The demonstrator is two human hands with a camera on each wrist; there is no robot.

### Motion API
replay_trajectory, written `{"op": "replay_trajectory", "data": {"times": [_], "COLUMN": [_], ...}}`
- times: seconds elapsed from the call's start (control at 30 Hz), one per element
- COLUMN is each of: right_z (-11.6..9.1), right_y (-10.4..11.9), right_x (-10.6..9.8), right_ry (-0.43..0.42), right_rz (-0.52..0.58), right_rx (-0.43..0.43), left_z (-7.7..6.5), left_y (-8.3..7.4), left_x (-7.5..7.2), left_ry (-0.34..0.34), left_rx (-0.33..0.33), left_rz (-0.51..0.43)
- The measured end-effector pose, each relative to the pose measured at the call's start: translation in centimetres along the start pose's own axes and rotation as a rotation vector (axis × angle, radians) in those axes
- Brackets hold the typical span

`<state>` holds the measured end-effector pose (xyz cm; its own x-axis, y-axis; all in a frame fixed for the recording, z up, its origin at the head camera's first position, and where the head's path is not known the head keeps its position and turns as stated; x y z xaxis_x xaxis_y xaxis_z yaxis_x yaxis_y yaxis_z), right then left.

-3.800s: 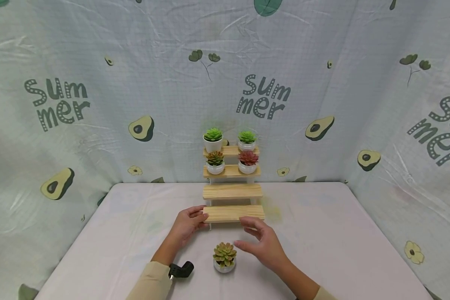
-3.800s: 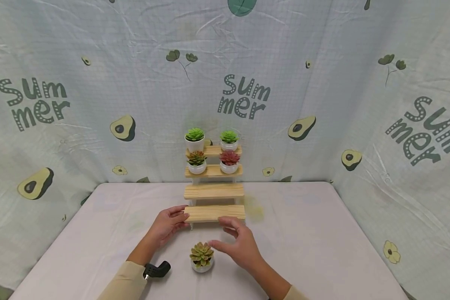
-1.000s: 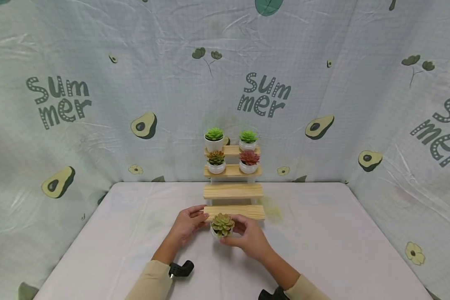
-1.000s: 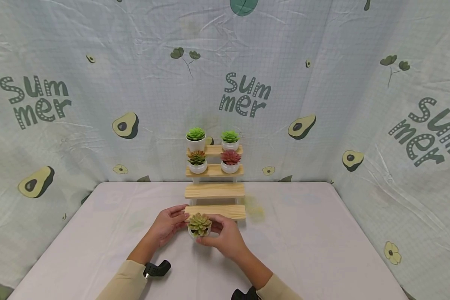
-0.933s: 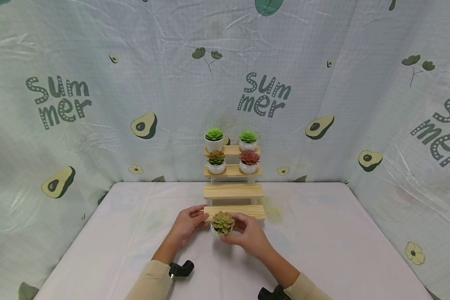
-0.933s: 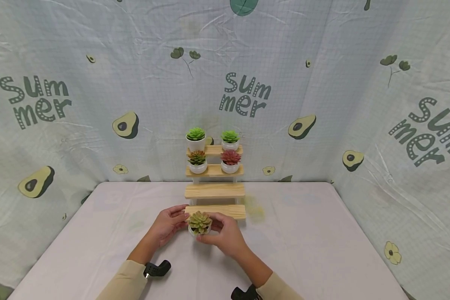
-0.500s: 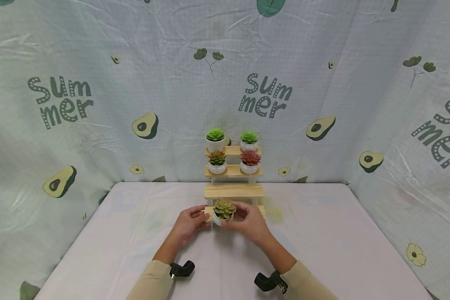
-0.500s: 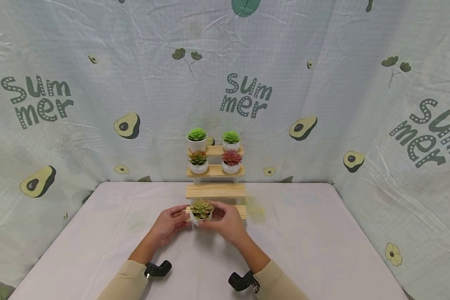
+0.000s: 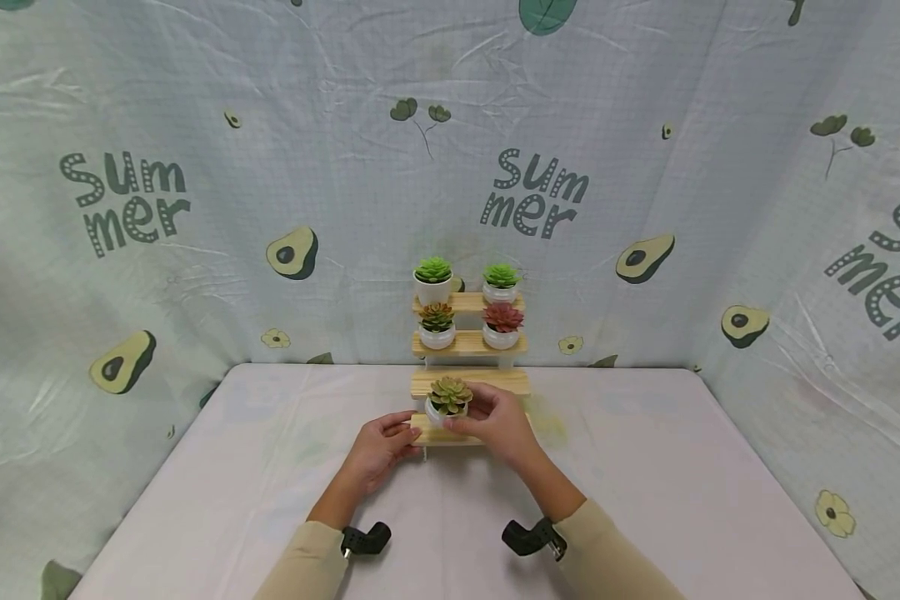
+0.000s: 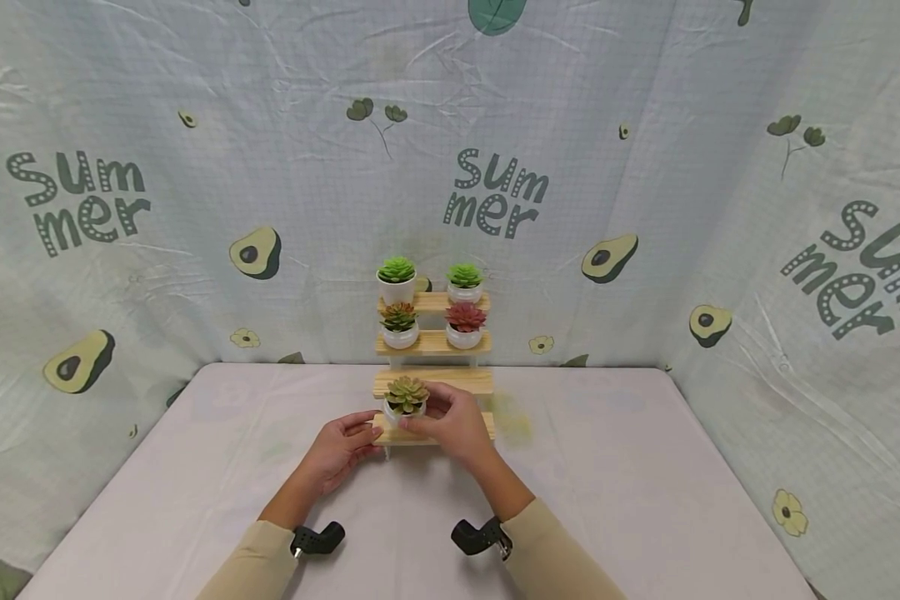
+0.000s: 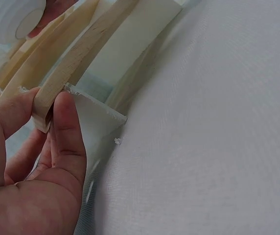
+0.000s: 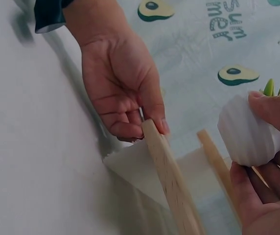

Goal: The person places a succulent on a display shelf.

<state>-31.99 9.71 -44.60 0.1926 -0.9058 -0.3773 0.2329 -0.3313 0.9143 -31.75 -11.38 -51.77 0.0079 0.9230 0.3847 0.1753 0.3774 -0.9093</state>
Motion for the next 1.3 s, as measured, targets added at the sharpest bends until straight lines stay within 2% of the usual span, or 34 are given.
{"op": "replay_trajectory", "data": {"times": [0.43,0.73,1.0,1.3], "right_z": [2.2,3.3,4.0,4.8], "right_y": [0.7,1.0,1.5,1.7], "right_x": [0.4,0.2,0.1,0.3], "right_ry": [-0.015,-0.038,-0.042,-0.034], "right_rz": [-0.037,-0.086,-0.098,-0.146], "right_rx": [-0.027,-0.001,0.015,-0.027], "left_z": [-0.1,0.0,0.2,0.1], "left_y": [-0.1,-0.2,0.0,-0.1], "left_x": [0.0,0.1,0.0,0.0], "left_ry": [0.015,0.016,0.051,0.048], "left_rx": [0.009,0.013,0.022,0.011], "left_rz": [0.003,0.000,-0.011,-0.008]}}
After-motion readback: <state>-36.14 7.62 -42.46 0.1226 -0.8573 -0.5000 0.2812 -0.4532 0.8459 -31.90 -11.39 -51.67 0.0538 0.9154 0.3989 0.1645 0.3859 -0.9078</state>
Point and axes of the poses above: each hand's wrist, its own z-axis towards the middle knuckle, its own x-axis out of the palm, y = z × x, the point moved 4 cm from there along z, towards the middle knuckle, and after that the axes turned 12 degrees about -z, right-handed, at the moved point
